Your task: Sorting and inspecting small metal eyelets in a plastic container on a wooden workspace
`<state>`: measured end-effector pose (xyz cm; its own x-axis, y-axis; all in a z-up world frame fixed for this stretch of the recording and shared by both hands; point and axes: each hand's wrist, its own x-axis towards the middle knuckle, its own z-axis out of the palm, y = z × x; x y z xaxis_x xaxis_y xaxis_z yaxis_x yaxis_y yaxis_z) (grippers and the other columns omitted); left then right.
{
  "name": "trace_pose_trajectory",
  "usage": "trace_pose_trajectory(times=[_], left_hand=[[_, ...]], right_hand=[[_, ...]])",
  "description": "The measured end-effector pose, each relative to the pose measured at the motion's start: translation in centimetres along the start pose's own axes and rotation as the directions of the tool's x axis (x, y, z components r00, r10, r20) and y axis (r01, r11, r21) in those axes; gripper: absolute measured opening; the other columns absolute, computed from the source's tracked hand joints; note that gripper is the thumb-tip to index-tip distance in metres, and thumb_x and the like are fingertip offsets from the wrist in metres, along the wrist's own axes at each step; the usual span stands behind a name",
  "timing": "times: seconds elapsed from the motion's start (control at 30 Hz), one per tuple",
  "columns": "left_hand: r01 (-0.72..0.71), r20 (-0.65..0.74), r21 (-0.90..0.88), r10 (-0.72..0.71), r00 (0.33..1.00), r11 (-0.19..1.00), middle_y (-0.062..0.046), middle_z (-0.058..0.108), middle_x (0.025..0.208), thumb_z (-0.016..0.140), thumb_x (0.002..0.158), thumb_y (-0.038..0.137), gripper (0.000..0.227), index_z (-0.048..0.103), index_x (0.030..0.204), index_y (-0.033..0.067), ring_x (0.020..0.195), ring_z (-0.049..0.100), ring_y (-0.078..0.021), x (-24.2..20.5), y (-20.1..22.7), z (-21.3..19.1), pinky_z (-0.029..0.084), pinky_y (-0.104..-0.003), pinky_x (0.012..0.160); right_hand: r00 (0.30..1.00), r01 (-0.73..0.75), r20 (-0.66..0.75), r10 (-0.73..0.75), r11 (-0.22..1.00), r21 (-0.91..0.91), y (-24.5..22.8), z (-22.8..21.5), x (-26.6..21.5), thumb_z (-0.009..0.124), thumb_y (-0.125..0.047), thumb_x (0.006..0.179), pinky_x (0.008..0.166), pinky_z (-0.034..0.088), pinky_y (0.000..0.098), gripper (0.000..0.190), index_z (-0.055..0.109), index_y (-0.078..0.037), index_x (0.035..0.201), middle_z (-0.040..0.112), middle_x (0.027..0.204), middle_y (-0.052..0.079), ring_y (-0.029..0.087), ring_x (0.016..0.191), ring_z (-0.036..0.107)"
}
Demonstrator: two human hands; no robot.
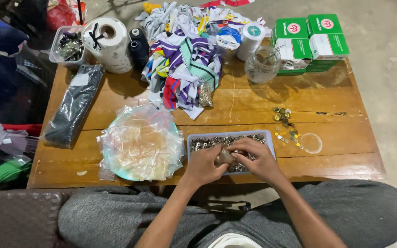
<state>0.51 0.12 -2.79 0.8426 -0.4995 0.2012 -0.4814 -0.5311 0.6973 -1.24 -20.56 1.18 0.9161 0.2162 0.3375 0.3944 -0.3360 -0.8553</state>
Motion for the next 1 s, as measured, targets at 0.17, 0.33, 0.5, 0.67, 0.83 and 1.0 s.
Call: trace_pose_trajectory(times=[0.17,0.33,0.5,0.67,0.83,1.0], left_hand=[[0.045,-0.013,-0.212,-0.049,0.999,0.976,-0.018,0.075,0.083,0.081,0.075,0.028,0.047,0.066,0.116,0.0119,0.080,0.075,-0.0395,0.9,2.1,-2.3,0.060,-0.047,0.066],[0.091,0.064,-0.380,-0.072,0.995,0.921,-0.022,0.075,0.087,0.080,0.075,0.022,0.047,0.064,0.117,0.0097,0.087,0.073,-0.0430,0.7,2.5,-2.7,0.060,-0.050,0.070],[0.142,0.059,-0.402,-0.129,0.990,0.905,-0.016,0.070,0.069,0.088,0.069,0.020,0.036,0.067,0.095,0.0059,0.065,0.070,-0.0301,0.7,2.6,-3.0,0.053,-0.038,0.061],[0.200,-0.007,-0.423,-0.224,0.975,0.884,-0.011,0.067,0.061,0.090,0.068,0.029,0.037,0.067,0.086,0.0070,0.058,0.063,-0.0216,0.5,1.9,-2.1,0.050,-0.034,0.057],[0.257,-0.034,-0.491,-0.314,0.949,0.832,-0.006,0.076,0.068,0.096,0.062,0.028,0.040,0.076,0.092,0.0123,0.063,0.070,-0.0153,0.4,3.2,-3.4,0.056,-0.029,0.062],[0.351,-0.050,-0.609,-0.476,0.878,0.711,-0.006,0.076,0.069,0.096,0.063,0.018,0.031,0.078,0.087,0.0100,0.064,0.065,-0.0088,0.3,2.1,-2.9,0.057,-0.025,0.063]], right_hand=[[1.000,0.004,0.000,-0.004,0.999,-0.049,-1.9,-0.4,0.3,0.078,-0.011,0.086,0.071,0.058,0.0379,0.018,0.080,-0.012,0.104,0.075,0.103,0.012,0.028,0.084,0.072],[1.000,0.016,0.002,-0.016,0.993,-0.117,-0.6,-0.5,0.0,0.080,-0.008,0.083,0.071,0.059,0.0359,0.020,0.080,-0.014,0.102,0.070,0.111,0.011,0.028,0.090,0.071],[0.999,0.045,-0.012,-0.047,0.992,-0.119,-0.9,-0.9,0.1,0.075,-0.014,0.089,0.079,0.059,0.0390,0.019,0.078,-0.012,0.108,0.074,0.106,0.011,0.029,0.093,0.073],[0.995,-0.079,0.032,0.092,0.954,-0.289,1.8,-1.3,0.0,0.069,-0.017,0.095,0.087,0.057,0.0452,0.027,0.071,-0.009,0.121,0.074,0.107,0.013,0.034,0.100,0.072],[0.917,-0.061,0.295,0.270,0.823,-0.564,3.2,0.3,-0.5,0.067,-0.023,0.096,0.103,0.050,0.0524,0.037,0.067,-0.003,0.127,0.066,0.125,0.023,0.043,0.116,0.063],[0.913,0.062,0.363,0.186,0.817,-0.574,5.0,1.1,-1.1,0.069,-0.017,0.091,0.094,0.053,0.0479,0.016,0.070,-0.011,0.106,0.069,0.110,0.013,0.036,0.108,0.067]])
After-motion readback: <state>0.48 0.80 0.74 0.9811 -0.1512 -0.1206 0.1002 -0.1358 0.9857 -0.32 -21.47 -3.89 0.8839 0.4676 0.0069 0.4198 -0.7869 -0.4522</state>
